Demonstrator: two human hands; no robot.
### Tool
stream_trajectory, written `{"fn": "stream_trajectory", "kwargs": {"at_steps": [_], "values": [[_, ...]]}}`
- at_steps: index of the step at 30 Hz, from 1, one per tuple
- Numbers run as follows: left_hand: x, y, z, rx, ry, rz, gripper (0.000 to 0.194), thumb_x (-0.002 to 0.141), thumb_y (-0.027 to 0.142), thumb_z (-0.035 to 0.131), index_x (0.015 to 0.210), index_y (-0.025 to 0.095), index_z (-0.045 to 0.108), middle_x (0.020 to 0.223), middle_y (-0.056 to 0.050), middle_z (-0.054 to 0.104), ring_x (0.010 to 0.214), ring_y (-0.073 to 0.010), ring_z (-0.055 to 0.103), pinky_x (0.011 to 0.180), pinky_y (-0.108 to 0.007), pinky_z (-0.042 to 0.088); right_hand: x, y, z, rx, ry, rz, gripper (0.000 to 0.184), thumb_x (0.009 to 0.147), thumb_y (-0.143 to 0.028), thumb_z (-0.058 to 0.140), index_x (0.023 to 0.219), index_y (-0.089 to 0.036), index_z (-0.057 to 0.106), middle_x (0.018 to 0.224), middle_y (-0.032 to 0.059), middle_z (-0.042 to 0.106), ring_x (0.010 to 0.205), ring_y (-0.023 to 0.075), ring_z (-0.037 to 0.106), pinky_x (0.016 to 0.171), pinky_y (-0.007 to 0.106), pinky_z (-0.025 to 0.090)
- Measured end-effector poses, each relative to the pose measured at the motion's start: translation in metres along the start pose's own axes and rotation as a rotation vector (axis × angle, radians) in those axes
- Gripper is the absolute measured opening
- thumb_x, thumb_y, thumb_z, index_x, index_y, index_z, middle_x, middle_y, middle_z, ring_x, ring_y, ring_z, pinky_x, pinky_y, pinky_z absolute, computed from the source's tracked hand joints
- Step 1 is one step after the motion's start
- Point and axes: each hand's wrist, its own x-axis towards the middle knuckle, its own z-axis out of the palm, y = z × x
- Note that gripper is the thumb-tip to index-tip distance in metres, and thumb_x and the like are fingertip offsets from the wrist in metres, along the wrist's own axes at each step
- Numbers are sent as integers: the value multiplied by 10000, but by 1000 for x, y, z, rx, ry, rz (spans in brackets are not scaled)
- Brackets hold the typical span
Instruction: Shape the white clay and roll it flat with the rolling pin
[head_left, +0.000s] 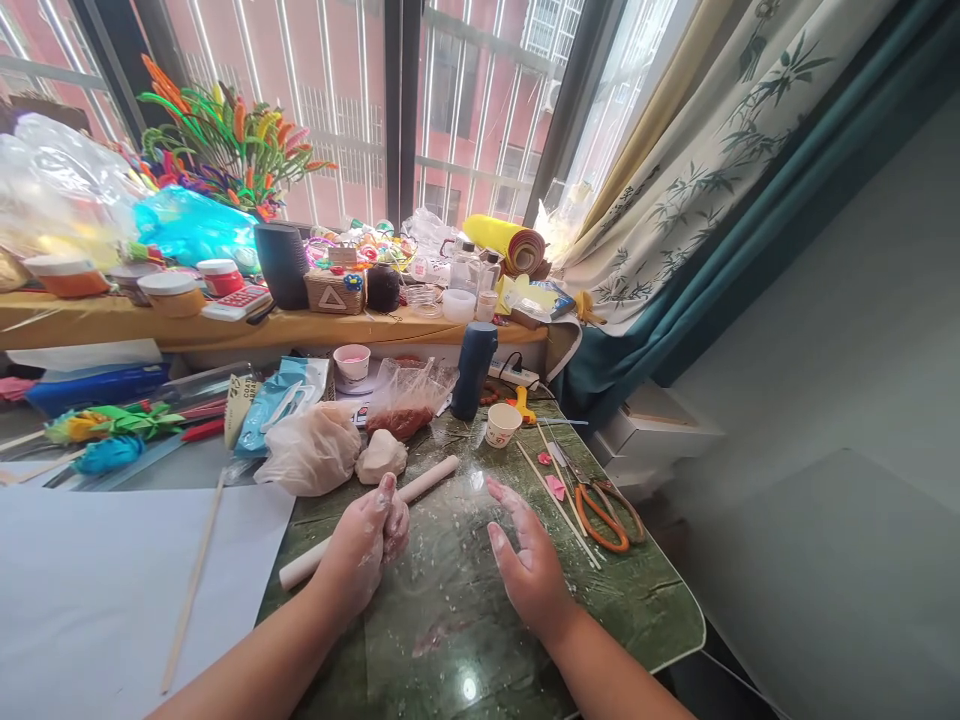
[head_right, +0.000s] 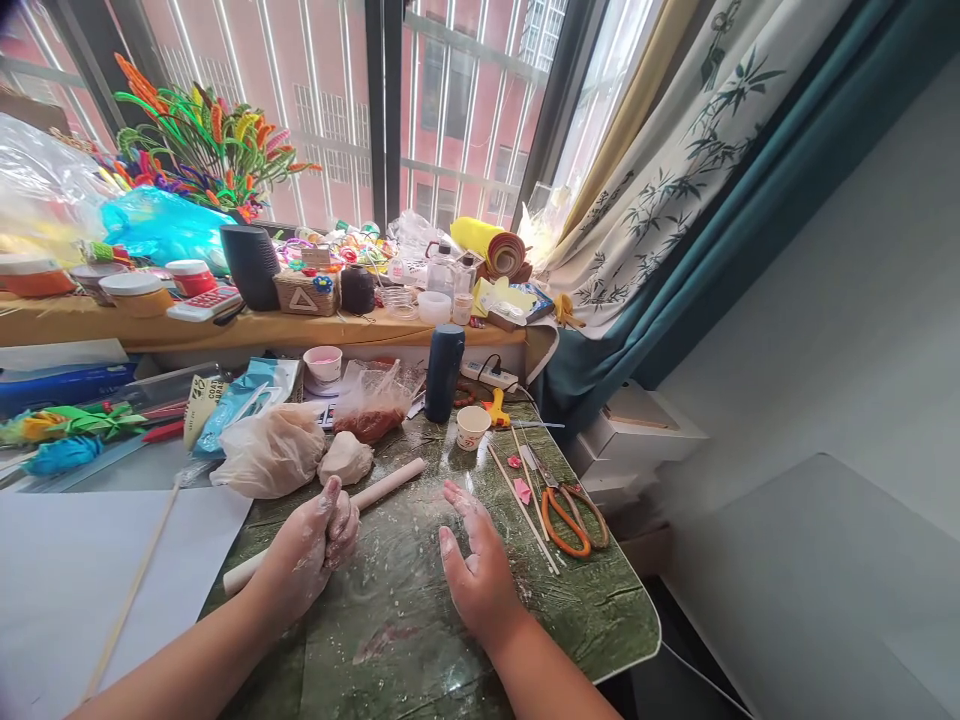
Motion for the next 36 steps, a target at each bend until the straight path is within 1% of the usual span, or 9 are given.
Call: {"fn": "stream_trajectory", "kwargs": {"at_steps": [5,7,12,15,18,23,28,33,36], "values": [[0,-8,-6,68,9,79,641,756,743,691,507,199,463,438,53,385,387,-83,316,396,-220,238,2,8,1,26,28,8,507,1038,-399,319,1494,-205,426,1529,114,487,1425,244,441,1179,454,392],[1,-9,-9,98,3,112,618,720,751,719,550,190,523,496,36,452,433,-99,393,430,-225,300,4,8,1,-54,-39,29,526,1048,-402,287,1517,-198,409,1545,112,475,1439,239,427,1188,450,378],[2,-13,-5,164,-84,93,611,708,774,706,619,179,599,591,-1,548,513,-140,502,514,-263,399,5,-23,6,-397,-505,-9,782,990,-560,449,1583,-76,288,1660,181,216,1552,336,131,1262,568,67],[3,-16,-5,173,-87,73,605,736,768,682,624,180,598,587,-2,547,510,-143,484,514,-275,395,4,-54,6,-368,-735,-120,892,971,-600,480,1617,-92,132,1674,164,69,1560,323,27,1256,564,-20],[6,-18,-7,147,-49,74,603,774,765,644,624,185,578,569,11,528,500,-137,460,508,-274,379,9,-66,2,-282,-857,-209,874,984,-607,453,1624,-142,82,1674,127,70,1564,283,37,1257,528,-56],[12,-21,-9,73,-52,34,613,742,784,659,624,192,551,550,25,518,470,-132,462,474,-263,360,19,-56,2,-478,-655,94,975,940,-621,525,1601,-21,135,1665,192,24,1553,366,-22,1251,567,-32],[11,-20,-12,111,-12,78,606,753,766,670,625,180,581,555,11,540,483,-129,467,491,-261,379,10,-67,9,-231,-828,-299,943,937,-600,561,1625,-135,114,1682,133,56,1560,321,67,1269,518,23],[7,-14,-15,85,-44,184,503,806,656,703,691,169,651,642,-22,618,573,-155,529,568,-273,450,7,-45,-1,-303,-609,-385,578,1007,-463,505,1480,-134,477,1588,156,411,1508,311,291,1249,535,145],[2,-14,-10,119,-68,270,450,856,607,680,795,163,718,751,-61,693,669,-186,589,642,-288,486,6,-34,0,-281,-506,-554,371,993,-380,537,1278,-159,625,1359,139,647,1298,290,541,1156,498,336]]}}
